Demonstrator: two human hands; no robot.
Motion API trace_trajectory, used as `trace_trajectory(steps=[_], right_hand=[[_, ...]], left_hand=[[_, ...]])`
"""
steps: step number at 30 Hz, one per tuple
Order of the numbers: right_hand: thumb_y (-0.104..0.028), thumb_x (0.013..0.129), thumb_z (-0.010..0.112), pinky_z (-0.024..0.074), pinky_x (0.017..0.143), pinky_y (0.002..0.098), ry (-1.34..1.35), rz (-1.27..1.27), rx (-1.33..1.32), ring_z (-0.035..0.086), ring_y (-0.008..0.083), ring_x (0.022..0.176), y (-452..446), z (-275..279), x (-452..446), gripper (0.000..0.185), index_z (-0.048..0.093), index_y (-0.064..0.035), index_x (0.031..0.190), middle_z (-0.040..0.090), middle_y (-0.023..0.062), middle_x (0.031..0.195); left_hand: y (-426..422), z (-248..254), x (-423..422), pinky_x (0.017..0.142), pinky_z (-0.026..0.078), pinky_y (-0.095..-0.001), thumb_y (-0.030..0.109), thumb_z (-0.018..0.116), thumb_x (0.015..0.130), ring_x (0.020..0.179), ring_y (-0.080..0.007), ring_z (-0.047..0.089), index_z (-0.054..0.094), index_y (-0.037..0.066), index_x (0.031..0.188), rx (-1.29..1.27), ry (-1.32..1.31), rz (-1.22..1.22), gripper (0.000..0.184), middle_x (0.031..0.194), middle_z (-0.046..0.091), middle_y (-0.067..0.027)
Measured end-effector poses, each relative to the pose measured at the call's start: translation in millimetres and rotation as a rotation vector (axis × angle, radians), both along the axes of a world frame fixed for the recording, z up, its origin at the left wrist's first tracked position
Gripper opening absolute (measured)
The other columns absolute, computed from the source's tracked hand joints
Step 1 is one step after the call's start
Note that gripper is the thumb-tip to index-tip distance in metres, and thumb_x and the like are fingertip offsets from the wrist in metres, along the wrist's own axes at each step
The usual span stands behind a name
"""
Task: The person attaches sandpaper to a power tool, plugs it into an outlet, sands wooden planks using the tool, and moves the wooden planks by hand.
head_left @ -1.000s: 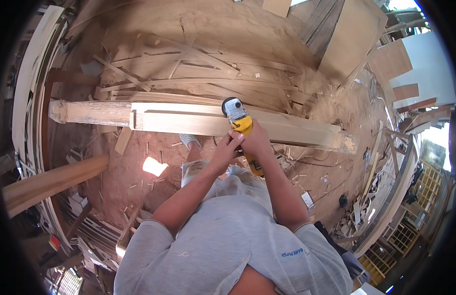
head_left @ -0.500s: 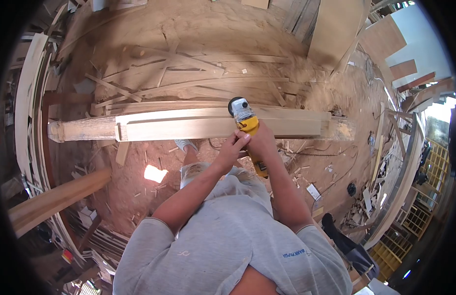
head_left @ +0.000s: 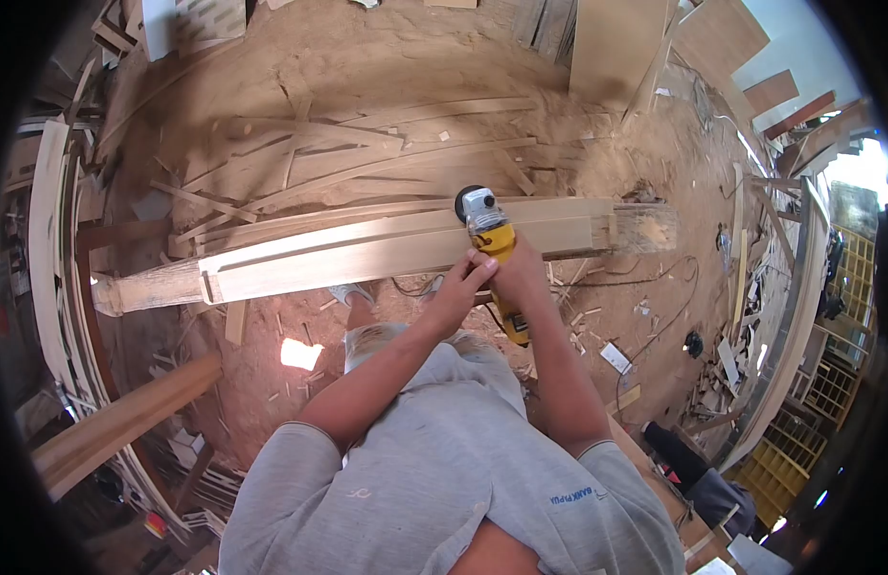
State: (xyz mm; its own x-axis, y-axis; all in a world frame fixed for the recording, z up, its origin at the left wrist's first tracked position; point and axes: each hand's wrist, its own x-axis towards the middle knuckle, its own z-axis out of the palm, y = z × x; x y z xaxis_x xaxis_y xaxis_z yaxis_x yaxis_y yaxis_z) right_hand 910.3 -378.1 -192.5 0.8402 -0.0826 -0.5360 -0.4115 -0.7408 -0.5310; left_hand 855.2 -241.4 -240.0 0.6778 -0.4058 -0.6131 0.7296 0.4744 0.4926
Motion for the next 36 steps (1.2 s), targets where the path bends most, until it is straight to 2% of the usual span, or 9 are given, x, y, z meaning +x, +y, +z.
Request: trace_trajectory(steps=[1, 4, 10, 13, 19, 22, 25, 28, 36], right_hand=[[-0.052, 0.084, 0.083, 0.0567, 0.090, 0.0533, -0.006, -0.007, 0.015, 0.071, 0.0485, 0.105, -6, -1, 1, 0.069, 0.059, 0.0008, 0.121, 0.074, 0.0281, 0.108], [-0.051, 0.083, 0.084, 0.0568, 0.090, 0.0526, -0.001, -0.041, 0.052, 0.071, 0.0475, 0.105, -22, 7, 5, 0.068, 0.060, 0.0011, 0.119, 0.074, 0.0278, 0.108], [-0.049, 0.083, 0.085, 0.0566, 0.089, 0.0524, 0.007, -0.087, 0.034, 0.071, 0.0470, 0.105, -53, 13, 11, 0.066, 0.061, 0.0018, 0.118, 0.073, 0.0283, 0.109], [-0.047, 0.084, 0.086, 0.0580, 0.085, 0.0462, -0.023, -0.092, 0.003, 0.074, 0.0386, 0.098, -69, 12, 14, 0.061, 0.065, 0.0000, 0.118, 0.076, 0.0222, 0.105], [-0.039, 0.085, 0.087, 0.0586, 0.082, 0.0440, -0.050, -0.156, 0.039, 0.075, 0.0347, 0.096, -101, 8, 17, 0.057, 0.065, 0.0013, 0.118, 0.076, 0.0204, 0.104], [-0.048, 0.082, 0.086, 0.0570, 0.089, 0.0511, -0.007, -0.201, 0.084, 0.072, 0.0449, 0.104, -119, 4, 20, 0.068, 0.061, 0.0028, 0.119, 0.074, 0.0286, 0.107], [-0.047, 0.082, 0.086, 0.0577, 0.088, 0.0495, -0.015, -0.233, 0.132, 0.073, 0.0427, 0.103, -131, 9, 23, 0.067, 0.062, 0.0020, 0.121, 0.075, 0.0267, 0.107], [-0.046, 0.082, 0.086, 0.0582, 0.088, 0.0479, -0.023, -0.230, 0.084, 0.074, 0.0407, 0.102, -143, 10, 25, 0.066, 0.064, 0.0010, 0.122, 0.075, 0.0245, 0.108], [-0.044, 0.083, 0.086, 0.0585, 0.087, 0.0462, -0.029, -0.293, 0.081, 0.075, 0.0385, 0.102, -164, 35, 35, 0.065, 0.064, 0.0013, 0.124, 0.075, 0.0234, 0.111]], left_hand=[[-5, 3, 2, 0.103, 0.052, -0.0422, 0.042, 0.065, 0.106, 0.125, -0.0197, 0.060, 0.054, 0.011, 0.135, -0.003, -0.007, -0.003, 0.044, 0.134, 0.059, -0.0066], [-22, 14, 9, 0.095, 0.052, -0.0356, 0.041, 0.060, 0.108, 0.110, -0.0132, 0.063, 0.055, 0.020, 0.116, 0.030, -0.018, -0.005, 0.023, 0.120, 0.063, 0.0006], [-53, 16, 19, 0.095, 0.053, -0.0355, 0.040, 0.060, 0.109, 0.112, -0.0136, 0.064, 0.055, 0.019, 0.116, 0.006, -0.027, -0.033, 0.023, 0.120, 0.063, 0.0006], [-70, 14, 24, 0.095, 0.052, -0.0354, 0.041, 0.060, 0.109, 0.112, -0.0138, 0.064, 0.056, 0.019, 0.118, 0.034, -0.018, -0.051, 0.024, 0.122, 0.063, 0.0005], [-98, 19, 34, 0.097, 0.052, -0.0357, 0.044, 0.061, 0.108, 0.116, -0.0142, 0.063, 0.056, 0.019, 0.125, 0.036, -0.025, -0.090, 0.031, 0.127, 0.062, 0.0002], [-111, 11, 39, 0.104, 0.050, -0.0435, 0.046, 0.065, 0.105, 0.129, -0.0205, 0.058, 0.051, 0.011, 0.145, 0.022, -0.030, -0.133, 0.056, 0.138, 0.058, -0.0074], [-124, 13, 45, 0.104, 0.050, -0.0441, 0.046, 0.066, 0.105, 0.130, -0.0206, 0.057, 0.051, 0.010, 0.145, 0.024, -0.040, -0.148, 0.056, 0.140, 0.058, -0.0077], [-138, 19, 50, 0.098, 0.051, -0.0381, 0.045, 0.061, 0.107, 0.118, -0.0157, 0.062, 0.057, 0.017, 0.132, 0.046, -0.060, -0.146, 0.038, 0.131, 0.062, -0.0012], [-167, 18, 63, 0.102, 0.050, -0.0396, 0.046, 0.061, 0.107, 0.120, -0.0177, 0.061, 0.054, 0.012, 0.141, 0.030, -0.084, -0.200, 0.049, 0.134, 0.061, -0.0047]])
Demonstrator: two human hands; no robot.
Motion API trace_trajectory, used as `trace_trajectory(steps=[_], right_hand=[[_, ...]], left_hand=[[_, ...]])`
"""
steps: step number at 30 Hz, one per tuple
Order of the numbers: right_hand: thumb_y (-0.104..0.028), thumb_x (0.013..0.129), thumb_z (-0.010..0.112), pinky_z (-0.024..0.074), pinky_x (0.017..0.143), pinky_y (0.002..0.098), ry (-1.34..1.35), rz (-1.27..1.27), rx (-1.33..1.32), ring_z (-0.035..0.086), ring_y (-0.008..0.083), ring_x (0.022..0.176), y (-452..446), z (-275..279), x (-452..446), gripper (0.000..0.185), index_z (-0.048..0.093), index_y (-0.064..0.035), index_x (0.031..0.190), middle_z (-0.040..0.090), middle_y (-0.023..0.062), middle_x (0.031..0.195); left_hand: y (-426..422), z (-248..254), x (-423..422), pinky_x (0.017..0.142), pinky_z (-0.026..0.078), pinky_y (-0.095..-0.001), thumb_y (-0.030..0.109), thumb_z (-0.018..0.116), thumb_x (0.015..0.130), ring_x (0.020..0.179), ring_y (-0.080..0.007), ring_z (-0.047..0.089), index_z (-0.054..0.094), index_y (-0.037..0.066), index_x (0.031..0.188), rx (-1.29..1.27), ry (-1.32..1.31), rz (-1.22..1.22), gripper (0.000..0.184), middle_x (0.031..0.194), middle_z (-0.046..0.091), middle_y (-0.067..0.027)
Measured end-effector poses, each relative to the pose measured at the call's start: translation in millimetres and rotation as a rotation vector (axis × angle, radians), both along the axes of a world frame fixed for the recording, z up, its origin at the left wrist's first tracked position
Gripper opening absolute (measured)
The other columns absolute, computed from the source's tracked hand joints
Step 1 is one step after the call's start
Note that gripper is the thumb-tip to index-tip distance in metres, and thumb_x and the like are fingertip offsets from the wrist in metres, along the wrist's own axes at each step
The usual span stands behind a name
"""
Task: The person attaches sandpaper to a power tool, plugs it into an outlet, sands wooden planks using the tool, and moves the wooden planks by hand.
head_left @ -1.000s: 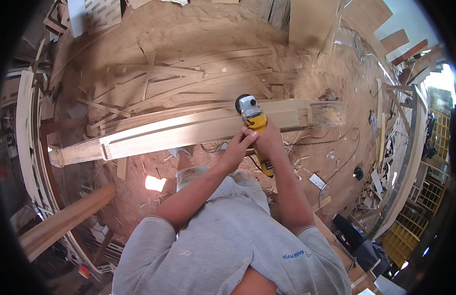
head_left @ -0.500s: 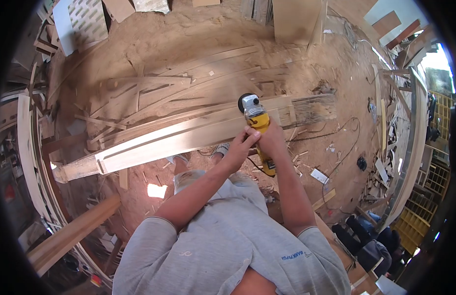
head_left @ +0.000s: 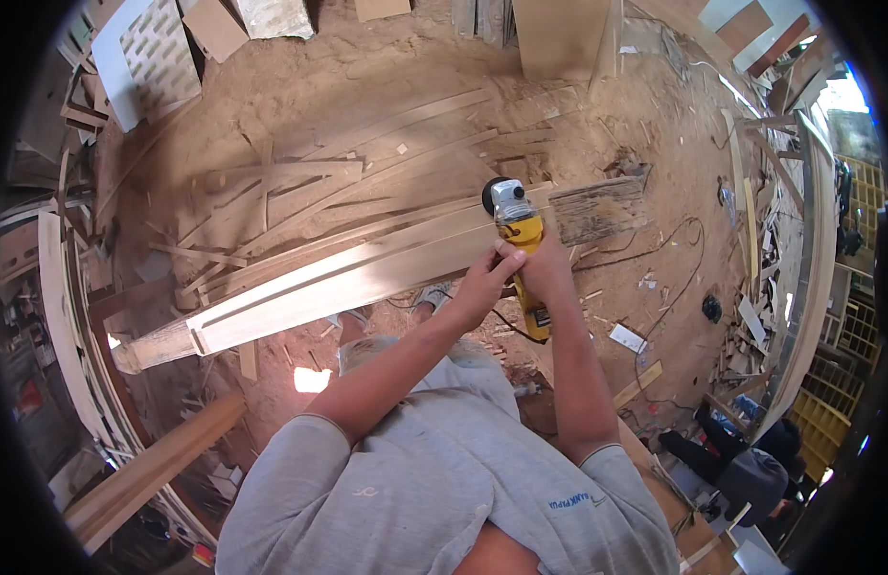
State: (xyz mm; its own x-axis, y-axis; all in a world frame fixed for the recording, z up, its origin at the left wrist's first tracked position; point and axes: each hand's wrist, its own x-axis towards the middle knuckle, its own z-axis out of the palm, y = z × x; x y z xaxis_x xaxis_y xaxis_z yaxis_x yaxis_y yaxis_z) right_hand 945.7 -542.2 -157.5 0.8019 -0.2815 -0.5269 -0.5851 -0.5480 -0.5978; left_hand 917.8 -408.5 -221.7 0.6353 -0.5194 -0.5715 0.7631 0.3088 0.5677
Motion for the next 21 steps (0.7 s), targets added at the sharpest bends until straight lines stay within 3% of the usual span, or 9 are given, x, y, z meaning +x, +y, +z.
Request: trace_trajectory(steps=[7, 10, 13, 21], right_hand=[[-0.045, 0.084, 0.086, 0.0592, 0.085, 0.0454, -0.016, -0.051, 0.053, 0.075, 0.0382, 0.100, -23, -16, -2, 0.067, 0.063, 0.0035, 0.123, 0.075, 0.0239, 0.111], [-0.045, 0.084, 0.086, 0.0592, 0.084, 0.0450, -0.017, -0.082, 0.030, 0.075, 0.0374, 0.099, -26, -9, -2, 0.066, 0.064, 0.0038, 0.123, 0.075, 0.0238, 0.110], [-0.045, 0.083, 0.087, 0.0590, 0.084, 0.0446, -0.031, -0.099, 0.032, 0.076, 0.0367, 0.099, -30, 0, 0, 0.066, 0.065, 0.0042, 0.121, 0.075, 0.0238, 0.109], [-0.046, 0.084, 0.086, 0.0583, 0.086, 0.0446, -0.091, -0.121, 0.026, 0.076, 0.0368, 0.099, -51, -28, 3, 0.062, 0.069, 0.0019, 0.119, 0.077, 0.0220, 0.109]], left_hand=[[-15, 8, 9, 0.104, 0.050, -0.0421, 0.045, 0.062, 0.107, 0.124, -0.0200, 0.060, 0.049, 0.007, 0.148, -0.009, -0.011, -0.031, 0.058, 0.141, 0.057, -0.0091], [-23, 2, 10, 0.095, 0.052, -0.0347, 0.045, 0.066, 0.105, 0.117, -0.0157, 0.060, 0.053, 0.004, 0.145, -0.044, -0.047, -0.001, 0.059, 0.135, 0.062, -0.0081], [-29, -2, 13, 0.103, 0.052, -0.0422, 0.043, 0.061, 0.107, 0.123, -0.0207, 0.060, 0.048, 0.006, 0.150, -0.035, -0.083, -0.067, 0.058, 0.141, 0.057, -0.0101], [-43, 1, 26, 0.101, 0.051, -0.0406, 0.046, 0.061, 0.107, 0.118, -0.0204, 0.062, 0.050, 0.005, 0.149, 0.012, -0.065, -0.113, 0.059, 0.139, 0.060, -0.0110]])
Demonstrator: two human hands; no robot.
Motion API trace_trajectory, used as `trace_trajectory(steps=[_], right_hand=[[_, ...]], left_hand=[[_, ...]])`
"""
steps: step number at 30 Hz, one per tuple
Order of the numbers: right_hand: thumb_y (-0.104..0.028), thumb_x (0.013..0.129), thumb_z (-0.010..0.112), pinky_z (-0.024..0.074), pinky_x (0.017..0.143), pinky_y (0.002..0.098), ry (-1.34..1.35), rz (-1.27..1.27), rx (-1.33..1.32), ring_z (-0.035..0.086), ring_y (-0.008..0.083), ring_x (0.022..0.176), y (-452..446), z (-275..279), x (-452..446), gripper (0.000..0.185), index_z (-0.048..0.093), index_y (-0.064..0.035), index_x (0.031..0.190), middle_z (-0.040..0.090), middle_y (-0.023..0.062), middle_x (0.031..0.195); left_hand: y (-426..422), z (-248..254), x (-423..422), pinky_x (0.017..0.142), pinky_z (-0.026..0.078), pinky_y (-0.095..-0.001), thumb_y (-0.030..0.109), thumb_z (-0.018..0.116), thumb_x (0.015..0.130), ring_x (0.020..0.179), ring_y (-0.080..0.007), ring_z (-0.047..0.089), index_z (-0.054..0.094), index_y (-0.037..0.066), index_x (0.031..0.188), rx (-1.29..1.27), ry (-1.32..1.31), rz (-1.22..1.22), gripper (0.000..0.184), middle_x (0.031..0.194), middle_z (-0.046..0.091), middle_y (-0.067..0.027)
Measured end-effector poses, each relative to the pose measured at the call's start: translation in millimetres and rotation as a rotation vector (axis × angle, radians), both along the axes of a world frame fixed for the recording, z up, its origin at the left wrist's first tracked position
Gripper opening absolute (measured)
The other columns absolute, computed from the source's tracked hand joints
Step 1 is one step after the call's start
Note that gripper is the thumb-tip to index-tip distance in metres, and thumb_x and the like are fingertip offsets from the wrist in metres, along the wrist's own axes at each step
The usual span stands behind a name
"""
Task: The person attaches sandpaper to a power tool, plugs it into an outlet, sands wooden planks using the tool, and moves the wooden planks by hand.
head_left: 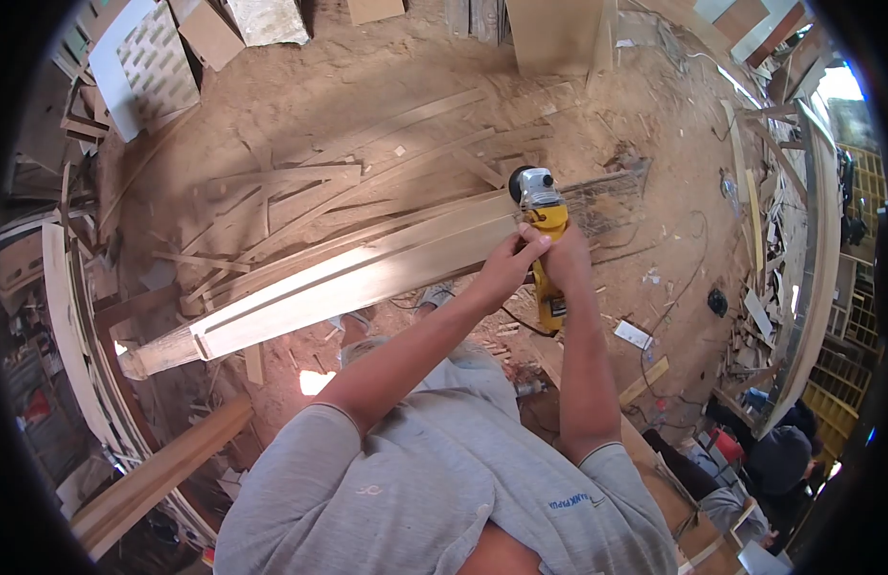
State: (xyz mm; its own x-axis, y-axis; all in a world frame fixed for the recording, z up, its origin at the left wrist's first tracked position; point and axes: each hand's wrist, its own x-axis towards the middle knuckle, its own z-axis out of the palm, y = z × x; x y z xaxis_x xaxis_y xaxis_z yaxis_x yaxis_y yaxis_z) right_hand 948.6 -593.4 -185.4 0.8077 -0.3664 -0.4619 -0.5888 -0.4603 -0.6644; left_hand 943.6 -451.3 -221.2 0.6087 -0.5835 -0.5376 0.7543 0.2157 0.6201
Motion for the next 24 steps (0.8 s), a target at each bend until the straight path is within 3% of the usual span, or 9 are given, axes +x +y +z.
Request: trace_trajectory(steps=[4, 5, 7, 10, 11, 14, 15, 18, 24], right_hand=[[-0.044, 0.085, 0.085, 0.0578, 0.086, 0.0421, -0.021, -0.027, -0.077, 0.076, 0.0330, 0.094, -9, 10, 4, 0.054, 0.073, 0.0005, 0.114, 0.078, 0.0192, 0.105], [-0.041, 0.087, 0.084, 0.0572, 0.083, 0.0391, -0.074, -0.024, 0.056, 0.075, 0.0263, 0.090, -13, 13, 4, 0.048, 0.074, 0.0000, 0.111, 0.079, 0.0147, 0.099], [-0.040, 0.088, 0.084, 0.0567, 0.082, 0.0376, -0.112, -0.122, 0.039, 0.074, 0.0224, 0.088, -28, 0, -2, 0.047, 0.075, 0.0002, 0.110, 0.078, 0.0125, 0.097], [-0.038, 0.090, 0.082, 0.0562, 0.079, 0.0359, -0.223, -0.248, 0.045, 0.072, 0.0201, 0.084, -28, -1, -6, 0.044, 0.075, 0.0012, 0.109, 0.077, 0.0088, 0.097], [-0.038, 0.090, 0.082, 0.0560, 0.078, 0.0358, -0.284, -0.304, 0.079, 0.072, 0.0203, 0.082, -31, -7, -8, 0.045, 0.075, 0.0017, 0.109, 0.077, 0.0081, 0.098], [-0.038, 0.093, 0.080, 0.0559, 0.069, 0.0334, -0.277, -0.471, 0.257, 0.068, 0.0182, 0.073, -36, -8, -11, 0.043, 0.072, -0.0008, 0.113, 0.071, 0.0045, 0.095], [-0.038, 0.094, 0.079, 0.0562, 0.067, 0.0332, -0.319, -0.525, 0.362, 0.068, 0.0178, 0.072, -23, 5, -8, 0.042, 0.071, -0.0018, 0.114, 0.069, 0.0042, 0.093], [-0.039, 0.096, 0.076, 0.0575, 0.061, 0.0333, -0.342, -0.615, 0.542, 0.068, 0.0172, 0.069, -2, 20, -3, 0.040, 0.067, -0.0044, 0.115, 0.065, 0.0036, 0.087], [-0.045, 0.098, 0.072, 0.0597, 0.058, 0.0360, -0.364, -0.585, 0.650, 0.069, 0.0217, 0.065, 54, 40, 11, 0.043, 0.061, -0.0064, 0.112, 0.065, 0.0074, 0.082]], left_hand=[[-14, -5, 7, 0.102, 0.050, -0.0403, 0.046, 0.062, 0.107, 0.119, -0.0228, 0.062, 0.049, 0.002, 0.150, 0.013, -0.110, -0.032, 0.062, 0.144, 0.057, -0.0136], [-18, -7, 6, 0.105, 0.050, -0.0410, 0.046, 0.064, 0.105, 0.122, -0.0244, 0.062, 0.046, 0.001, 0.151, 0.018, -0.133, -0.040, 0.066, 0.146, 0.056, -0.0151], [-23, -9, 3, 0.109, 0.048, -0.0422, 0.047, 0.069, 0.102, 0.128, -0.0276, 0.061, 0.042, -0.001, 0.154, 0.024, -0.180, -0.054, 0.075, 0.149, 0.054, -0.0181], [-6, 14, -25, 0.117, 0.043, -0.0437, 0.045, 0.077, 0.096, 0.136, -0.0319, 0.058, 0.035, -0.004, 0.158, 0.183, -0.414, -0.127, 0.090, 0.153, 0.051, -0.0225], [-1, 17, -36, 0.122, 0.040, -0.0442, 0.038, 0.085, 0.089, 0.140, -0.0390, 0.054, 0.029, -0.002, 0.161, 0.125, -0.484, -0.120, 0.099, 0.153, 0.049, -0.0256], [22, 24, -58, 0.121, 0.041, -0.0442, 0.026, 0.088, 0.085, 0.141, -0.0454, 0.051, 0.026, 0.000, 0.163, 0.181, -0.989, -0.115, 0.103, 0.154, 0.047, -0.0274], [25, 25, -64, 0.121, 0.042, -0.0455, 0.012, 0.084, 0.084, 0.143, -0.0484, 0.047, 0.024, 0.004, 0.165, 0.194, -1.003, -0.080, 0.101, 0.154, 0.045, -0.0278], [44, 20, -66, 0.119, 0.044, -0.0462, 0.003, 0.075, 0.086, 0.143, -0.0464, 0.048, 0.023, 0.006, 0.166, 0.246, -0.982, -0.145, 0.095, 0.155, 0.044, -0.0266], [88, 44, -63, 0.112, 0.050, -0.0453, -0.003, 0.066, 0.090, 0.141, -0.0412, 0.053, 0.033, 0.005, 0.163, 0.369, -1.028, 0.053, 0.081, 0.154, 0.050, -0.0251]])
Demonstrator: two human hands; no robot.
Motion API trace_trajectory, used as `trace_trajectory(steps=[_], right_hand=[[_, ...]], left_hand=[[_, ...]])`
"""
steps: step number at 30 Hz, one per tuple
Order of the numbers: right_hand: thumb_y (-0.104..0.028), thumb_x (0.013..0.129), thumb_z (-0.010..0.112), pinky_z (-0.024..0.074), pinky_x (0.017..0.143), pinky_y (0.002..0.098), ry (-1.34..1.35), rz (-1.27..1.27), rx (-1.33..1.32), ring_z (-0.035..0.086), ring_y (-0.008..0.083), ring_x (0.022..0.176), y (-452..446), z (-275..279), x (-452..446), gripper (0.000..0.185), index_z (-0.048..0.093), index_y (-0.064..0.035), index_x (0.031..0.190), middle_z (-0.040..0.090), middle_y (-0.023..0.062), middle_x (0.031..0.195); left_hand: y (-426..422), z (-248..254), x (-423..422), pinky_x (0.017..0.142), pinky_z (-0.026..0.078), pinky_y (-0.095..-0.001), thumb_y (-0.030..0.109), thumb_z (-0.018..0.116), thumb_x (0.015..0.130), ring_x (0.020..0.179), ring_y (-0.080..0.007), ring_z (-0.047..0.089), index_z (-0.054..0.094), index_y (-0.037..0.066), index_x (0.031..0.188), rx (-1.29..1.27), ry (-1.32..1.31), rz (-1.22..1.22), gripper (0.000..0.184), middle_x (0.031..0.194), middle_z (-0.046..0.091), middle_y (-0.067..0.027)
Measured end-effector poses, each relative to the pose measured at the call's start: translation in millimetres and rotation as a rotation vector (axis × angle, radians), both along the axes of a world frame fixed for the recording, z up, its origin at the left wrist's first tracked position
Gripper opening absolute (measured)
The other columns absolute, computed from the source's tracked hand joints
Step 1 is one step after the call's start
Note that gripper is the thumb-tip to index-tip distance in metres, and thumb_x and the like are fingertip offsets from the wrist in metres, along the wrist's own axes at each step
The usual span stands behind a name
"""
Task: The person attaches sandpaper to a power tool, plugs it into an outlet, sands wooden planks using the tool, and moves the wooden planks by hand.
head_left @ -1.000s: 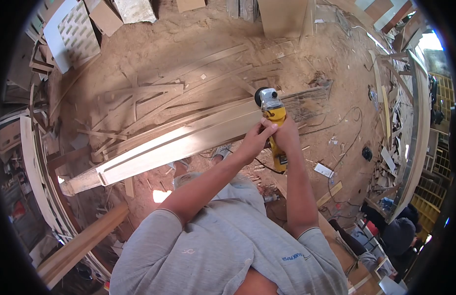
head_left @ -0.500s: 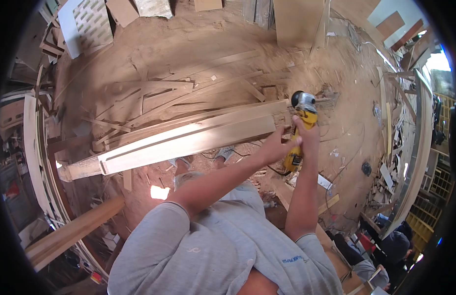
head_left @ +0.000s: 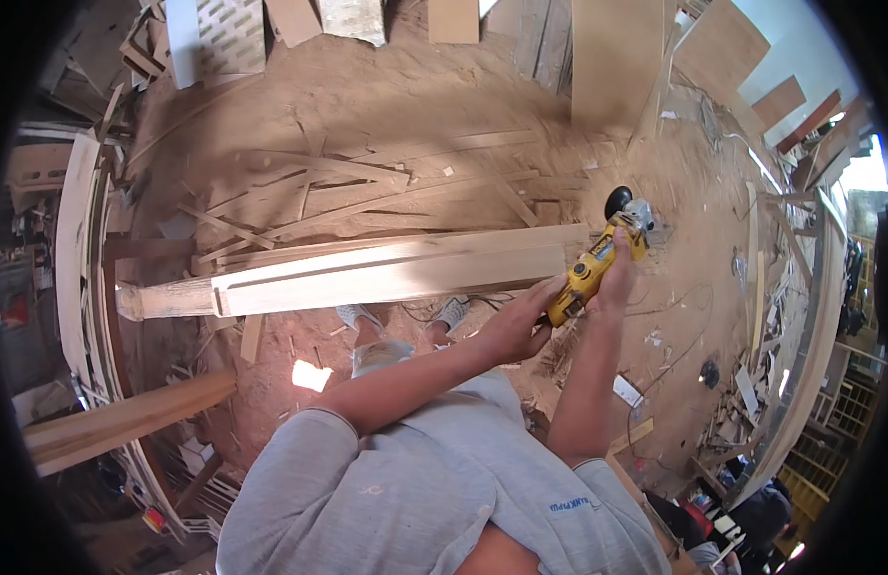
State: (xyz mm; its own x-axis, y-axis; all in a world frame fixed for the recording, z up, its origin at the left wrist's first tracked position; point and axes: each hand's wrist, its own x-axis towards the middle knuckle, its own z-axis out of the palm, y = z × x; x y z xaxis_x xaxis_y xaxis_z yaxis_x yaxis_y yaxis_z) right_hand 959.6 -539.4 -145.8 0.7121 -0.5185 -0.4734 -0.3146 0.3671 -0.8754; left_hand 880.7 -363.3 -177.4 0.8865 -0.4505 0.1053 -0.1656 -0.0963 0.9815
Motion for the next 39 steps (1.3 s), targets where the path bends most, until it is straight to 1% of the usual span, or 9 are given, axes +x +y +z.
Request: trace_trajectory(steps=[12, 18, 21, 23, 27, 30, 31, 34, 39], right_hand=[[-0.046, 0.097, 0.072, 0.0595, 0.061, 0.0362, -0.045, 0.190, 0.102, 0.071, 0.0241, 0.067, 95, -5, 9, 0.044, 0.062, -0.0057, 0.110, 0.067, 0.0096, 0.081], [-0.047, 0.096, 0.073, 0.0600, 0.062, 0.0358, 0.001, 0.182, 0.071, 0.072, 0.0242, 0.071, 145, -5, 2, 0.046, 0.061, -0.0060, 0.113, 0.066, 0.0100, 0.085], [-0.048, 0.095, 0.074, 0.0603, 0.063, 0.0359, 0.028, 0.173, 0.040, 0.071, 0.0241, 0.072, 160, -6, -6, 0.047, 0.061, -0.0065, 0.114, 0.066, 0.0095, 0.085], [-0.048, 0.095, 0.075, 0.0604, 0.063, 0.0363, 0.046, 0.157, 0.010, 0.070, 0.0237, 0.072, 170, -5, -14, 0.047, 0.062, -0.0071, 0.113, 0.065, 0.0083, 0.085], [-0.053, 0.093, 0.075, 0.0606, 0.065, 0.0373, 0.065, 0.173, -0.053, 0.069, 0.0258, 0.072, 181, -13, -30, 0.054, 0.057, -0.0079, 0.117, 0.064, 0.0109, 0.089], [-0.054, 0.093, 0.075, 0.0604, 0.065, 0.0368, 0.086, 0.171, -0.071, 0.069, 0.0250, 0.073, 197, -16, -45, 0.055, 0.057, -0.0083, 0.119, 0.064, 0.0102, 0.089], [-0.052, 0.094, 0.075, 0.0604, 0.065, 0.0365, 0.088, 0.164, -0.078, 0.069, 0.0241, 0.072, 204, -18, -49, 0.053, 0.059, -0.0079, 0.118, 0.064, 0.0094, 0.088], [-0.051, 0.095, 0.075, 0.0601, 0.065, 0.0358, 0.095, 0.156, -0.106, 0.069, 0.0226, 0.072, 225, -19, -60, 0.051, 0.061, -0.0076, 0.118, 0.065, 0.0082, 0.087], [-0.054, 0.094, 0.074, 0.0594, 0.065, 0.0352, 0.060, 0.222, -0.135, 0.068, 0.0230, 0.072, 260, -28, -67, 0.053, 0.058, -0.0090, 0.119, 0.064, 0.0085, 0.087]], left_hand=[[98, -9, -16, 0.113, 0.051, -0.0397, -0.010, 0.056, 0.095, 0.143, -0.0337, 0.055, 0.042, 0.006, 0.161, -0.147, -0.042, 0.119, 0.069, 0.158, 0.051, -0.0200], [161, -9, -19, 0.108, 0.053, -0.0431, 0.005, 0.065, 0.095, 0.133, -0.0369, 0.061, 0.051, 0.007, 0.155, -0.174, 0.087, 0.051, 0.062, 0.151, 0.056, -0.0219], [208, -76, -11, 0.115, 0.046, -0.0479, 0.019, 0.070, 0.094, 0.138, -0.0390, 0.056, 0.049, 0.006, 0.156, 0.296, 0.012, 0.111, 0.066, 0.153, 0.053, -0.0241], [258, -107, 0, 0.125, 0.031, -0.0546, 0.038, 0.079, 0.088, 0.149, -0.0417, 0.041, 0.039, 0.005, 0.160, 0.538, -0.152, 0.220, 0.089, 0.161, 0.043, -0.0259], [340, -89, -4, 0.130, 0.015, -0.0607, 0.051, 0.092, 0.066, 0.157, -0.0429, 0.028, 0.023, 0.006, 0.166, 0.935, -0.148, 0.026, 0.130, 0.166, 0.031, -0.0296], [367, -98, -8, 0.130, 0.015, -0.0590, 0.048, 0.093, 0.063, 0.158, -0.0429, 0.027, 0.019, 0.007, 0.168, 1.137, -0.201, -0.118, 0.134, 0.167, 0.030, -0.0289], [373, -131, -15, 0.127, 0.024, -0.0576, 0.044, 0.094, 0.060, 0.152, -0.0419, 0.035, 0.022, 0.008, 0.167, 1.042, -0.284, -0.012, 0.134, 0.161, 0.038, -0.0281], [384, -123, -15, 0.118, 0.035, -0.0553, 0.030, 0.090, 0.065, 0.137, -0.0424, 0.048, 0.027, 0.012, 0.166, 0.893, -0.260, 0.017, 0.121, 0.141, 0.052, -0.0250], [404, -90, -18, 0.108, 0.043, -0.0513, 0.033, 0.090, 0.062, 0.121, -0.0398, 0.057, 0.034, 0.017, 0.164, 0.910, -0.232, -0.014, 0.117, 0.128, 0.059, -0.0226]])
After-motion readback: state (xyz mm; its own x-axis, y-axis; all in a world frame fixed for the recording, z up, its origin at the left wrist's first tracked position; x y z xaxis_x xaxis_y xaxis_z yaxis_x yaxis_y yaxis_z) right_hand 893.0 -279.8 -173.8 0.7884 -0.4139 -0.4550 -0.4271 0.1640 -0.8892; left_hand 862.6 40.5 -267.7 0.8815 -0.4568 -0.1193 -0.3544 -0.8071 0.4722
